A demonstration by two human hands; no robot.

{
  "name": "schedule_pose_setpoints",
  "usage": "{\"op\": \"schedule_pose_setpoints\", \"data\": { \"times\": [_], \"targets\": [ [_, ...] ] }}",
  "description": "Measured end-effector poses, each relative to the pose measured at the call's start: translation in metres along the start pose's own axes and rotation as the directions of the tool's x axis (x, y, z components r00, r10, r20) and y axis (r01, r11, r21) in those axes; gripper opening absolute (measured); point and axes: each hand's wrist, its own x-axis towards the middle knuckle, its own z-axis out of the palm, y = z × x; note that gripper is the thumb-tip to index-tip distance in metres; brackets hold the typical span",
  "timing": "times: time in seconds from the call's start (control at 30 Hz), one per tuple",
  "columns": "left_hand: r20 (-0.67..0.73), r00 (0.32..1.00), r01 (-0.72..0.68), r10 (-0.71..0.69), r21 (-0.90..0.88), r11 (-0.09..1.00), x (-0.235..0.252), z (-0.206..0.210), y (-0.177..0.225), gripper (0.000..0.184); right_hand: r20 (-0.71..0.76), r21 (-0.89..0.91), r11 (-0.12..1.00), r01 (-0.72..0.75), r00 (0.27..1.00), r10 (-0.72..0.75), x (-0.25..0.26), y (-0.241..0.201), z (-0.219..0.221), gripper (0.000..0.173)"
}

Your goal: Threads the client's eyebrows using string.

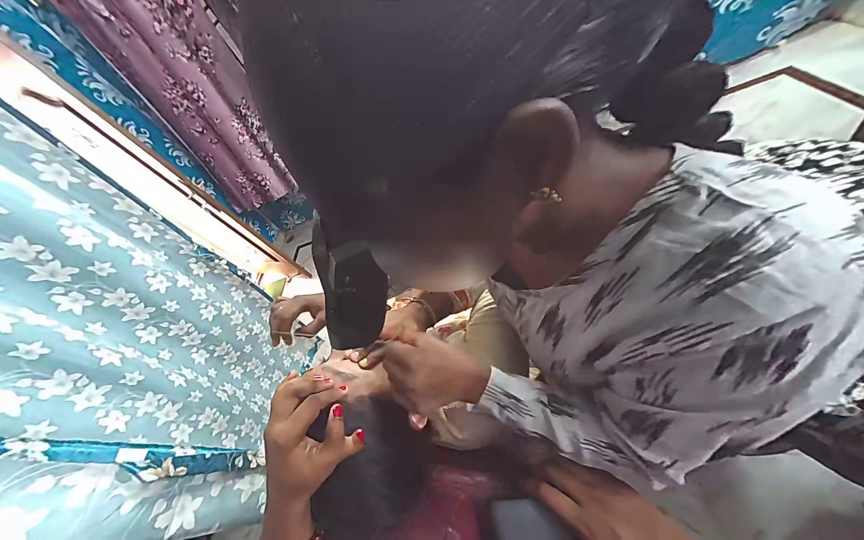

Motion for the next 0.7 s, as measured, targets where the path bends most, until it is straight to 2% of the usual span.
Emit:
{"op": "schedule_pose_setpoints", "data": {
  "times": [0.13, 0.17, 0.23, 0.3, 0.37, 0.47, 0.53, 0.6, 0.7],
  "targets": [
    [0.003, 1.0, -0.007, 0.007, -0.006, 1.0, 0.002, 0.001, 0.001, 0.038, 0.013, 0.017, 0.999, -0.03, 0.999, 0.03, 0.004, -0.004, -0.006, 0.022],
    [0.006, 1.0, -0.007, 0.007, -0.011, 1.0, 0.002, 0.001, 0.001, 0.038, 0.057, 0.056, 0.996, -0.073, 0.996, 0.07, 0.015, -0.011, -0.019, 0.022],
    [0.005, 1.0, -0.006, 0.006, -0.016, 1.0, 0.002, 0.001, 0.002, 0.038, 0.088, 0.024, 0.993, -0.118, 0.989, 0.115, 0.055, -0.03, -0.053, 0.02],
    [0.006, 1.0, -0.008, 0.008, -0.017, 1.0, 0.002, 0.001, 0.001, 0.038, 0.005, -0.022, 0.999, -0.045, 0.999, 0.045, 0.075, -0.033, -0.064, 0.016],
    [0.013, 1.0, -0.005, 0.006, -0.011, 1.0, 0.002, 0.0, 0.001, 0.038, -0.041, 0.019, 0.998, -0.064, 0.997, 0.065, 0.057, -0.038, -0.07, 0.011],
    [0.01, 1.0, -0.004, 0.004, -0.011, 1.0, 0.001, 0.0, 0.0, 0.039, -0.028, 0.064, 0.99, -0.124, 0.992, 0.126, 0.043, -0.036, -0.063, 0.014],
    [0.012, 1.0, -0.003, 0.003, -0.007, 1.0, 0.001, 0.0, 0.0, 0.039, 0.055, 0.074, 0.986, -0.15, 0.988, 0.146, 0.035, -0.029, -0.049, 0.019],
    [0.01, 1.0, -0.002, 0.002, -0.01, 1.0, 0.001, 0.0, 0.0, 0.038, 0.013, 0.04, 0.997, -0.068, 0.998, 0.068, 0.025, -0.013, -0.024, 0.019],
    [0.008, 1.0, 0.002, -0.002, -0.015, 1.0, 0.002, 0.0, 0.0, 0.037, -0.033, 0.025, 0.999, -0.021, 0.999, 0.022, 0.024, -0.008, -0.018, 0.019]
  ]
}}
